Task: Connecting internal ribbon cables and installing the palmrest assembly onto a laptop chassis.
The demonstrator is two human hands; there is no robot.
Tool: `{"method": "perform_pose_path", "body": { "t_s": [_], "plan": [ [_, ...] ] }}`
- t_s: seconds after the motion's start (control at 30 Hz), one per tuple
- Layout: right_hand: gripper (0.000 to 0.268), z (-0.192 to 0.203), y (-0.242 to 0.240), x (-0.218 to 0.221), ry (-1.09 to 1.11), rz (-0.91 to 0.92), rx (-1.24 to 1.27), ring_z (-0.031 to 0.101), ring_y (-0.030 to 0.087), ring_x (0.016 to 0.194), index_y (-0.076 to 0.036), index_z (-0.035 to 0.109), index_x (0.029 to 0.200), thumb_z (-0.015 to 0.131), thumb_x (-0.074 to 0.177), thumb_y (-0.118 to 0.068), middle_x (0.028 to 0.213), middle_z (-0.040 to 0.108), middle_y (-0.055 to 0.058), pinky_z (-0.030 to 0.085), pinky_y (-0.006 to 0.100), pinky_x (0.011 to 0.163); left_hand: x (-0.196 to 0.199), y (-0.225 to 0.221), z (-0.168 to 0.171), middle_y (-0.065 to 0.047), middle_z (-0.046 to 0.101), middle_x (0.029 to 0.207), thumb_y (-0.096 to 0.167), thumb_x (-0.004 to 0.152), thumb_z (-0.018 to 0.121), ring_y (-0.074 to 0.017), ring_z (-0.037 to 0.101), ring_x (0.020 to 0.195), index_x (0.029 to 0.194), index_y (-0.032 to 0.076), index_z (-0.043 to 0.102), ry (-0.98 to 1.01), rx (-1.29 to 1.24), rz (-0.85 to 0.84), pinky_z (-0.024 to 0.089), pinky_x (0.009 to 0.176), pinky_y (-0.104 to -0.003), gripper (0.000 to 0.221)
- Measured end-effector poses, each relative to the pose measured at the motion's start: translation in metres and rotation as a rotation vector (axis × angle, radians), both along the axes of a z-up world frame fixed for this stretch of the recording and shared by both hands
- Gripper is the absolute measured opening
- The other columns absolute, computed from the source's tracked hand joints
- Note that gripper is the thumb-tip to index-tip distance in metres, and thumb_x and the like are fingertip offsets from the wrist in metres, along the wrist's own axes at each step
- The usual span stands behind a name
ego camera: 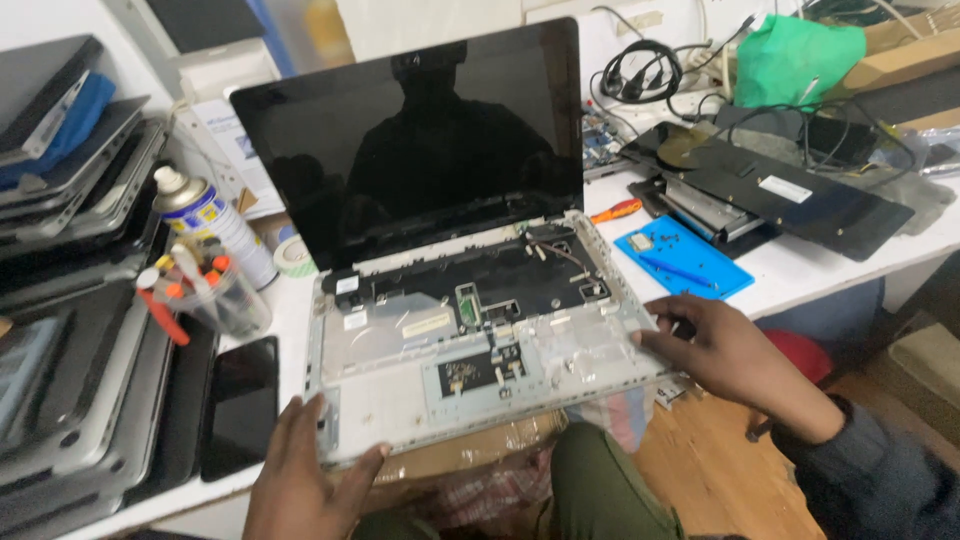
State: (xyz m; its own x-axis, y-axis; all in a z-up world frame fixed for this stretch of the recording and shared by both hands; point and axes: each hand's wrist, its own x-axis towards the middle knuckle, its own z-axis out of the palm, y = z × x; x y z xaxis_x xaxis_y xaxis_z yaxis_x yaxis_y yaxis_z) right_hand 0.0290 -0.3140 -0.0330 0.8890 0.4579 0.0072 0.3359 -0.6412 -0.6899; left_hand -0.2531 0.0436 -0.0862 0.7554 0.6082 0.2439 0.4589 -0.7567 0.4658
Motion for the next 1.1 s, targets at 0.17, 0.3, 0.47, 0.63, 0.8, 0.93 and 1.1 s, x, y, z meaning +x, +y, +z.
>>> {"method": "perform_pose_path", "body": {
  "t_s": [0.17,0.3,0.47,0.63,0.8,0.93,1.1],
  "plan": [
    [0.036,-0.008,0.006,-0.012,0.136,-0.068,0.231,0.058,0.015,0.074,-0.009,0.076,0.114,0.078,0.081,-0.023,0.090,0.065,0.003,0.043,0.032,0.066,-0.003,-0.003,0.009,-0.016,0.053,0.145,0.046,0.066,0.086,-0.0291,0.050,0.137,0.145,0.005,0.048,-0.184,-0.138,0.002,0.039,0.112,-0.039,0.097],
    [0.042,-0.013,0.008,-0.018,0.208,-0.141,0.492,0.057,0.011,0.077,-0.002,0.073,0.124,0.079,0.083,-0.003,0.089,0.067,0.002,0.049,0.028,0.067,-0.005,-0.024,0.034,-0.011,0.054,0.145,0.044,0.067,0.085,-0.0299,0.052,0.135,0.147,0.010,0.049,-0.143,-0.242,0.101,0.042,0.110,-0.044,0.094],
    [0.048,-0.005,0.007,-0.020,0.189,-0.016,0.725,0.058,0.013,0.070,-0.001,0.067,0.129,0.072,0.082,0.007,0.089,0.068,0.007,0.049,0.026,0.061,-0.008,-0.035,0.039,-0.011,0.058,0.134,0.035,0.063,0.090,-0.0286,0.057,0.126,0.141,0.014,0.057,-0.258,-0.331,0.138,0.045,0.104,-0.040,0.087],
    [0.046,0.002,0.012,-0.026,0.294,0.029,1.031,0.064,0.016,0.078,0.000,0.062,0.131,0.061,0.086,0.011,0.102,0.071,0.013,0.053,0.025,0.067,-0.011,-0.035,0.030,-0.008,0.051,0.137,0.033,0.064,0.090,-0.0238,0.051,0.132,0.139,0.015,0.057,-0.293,-0.362,0.059,0.048,0.105,-0.036,0.084],
    [0.042,0.024,0.019,-0.037,0.413,0.005,1.235,0.067,0.028,0.083,0.000,0.062,0.132,0.049,0.093,0.008,0.105,0.067,0.024,0.060,0.037,0.076,-0.006,-0.043,0.029,-0.026,0.032,0.158,0.027,0.065,0.092,-0.0467,0.032,0.144,0.152,0.004,0.038,-0.242,0.114,-0.067,0.034,0.111,-0.062,0.105],
    [0.043,0.043,0.020,-0.048,0.384,0.068,1.268,0.067,0.020,0.076,0.002,0.064,0.133,0.054,0.092,0.005,0.101,0.069,0.022,0.059,0.027,0.076,-0.006,-0.062,0.051,-0.025,0.034,0.159,0.023,0.058,0.097,-0.0418,0.030,0.149,0.153,0.004,0.038,-0.224,0.383,-0.152,0.023,0.123,-0.055,0.114],
    [0.041,0.081,0.016,-0.066,0.278,0.122,1.269,0.070,0.021,0.082,-0.002,0.064,0.130,0.056,0.089,0.001,0.103,0.070,0.017,0.061,0.030,0.078,-0.009,-0.073,0.071,-0.017,0.061,0.142,-0.015,0.070,0.057,-0.0346,0.058,0.134,0.138,0.001,0.059,-0.419,0.683,-0.325,0.051,0.108,-0.044,0.070]
  ]
}}
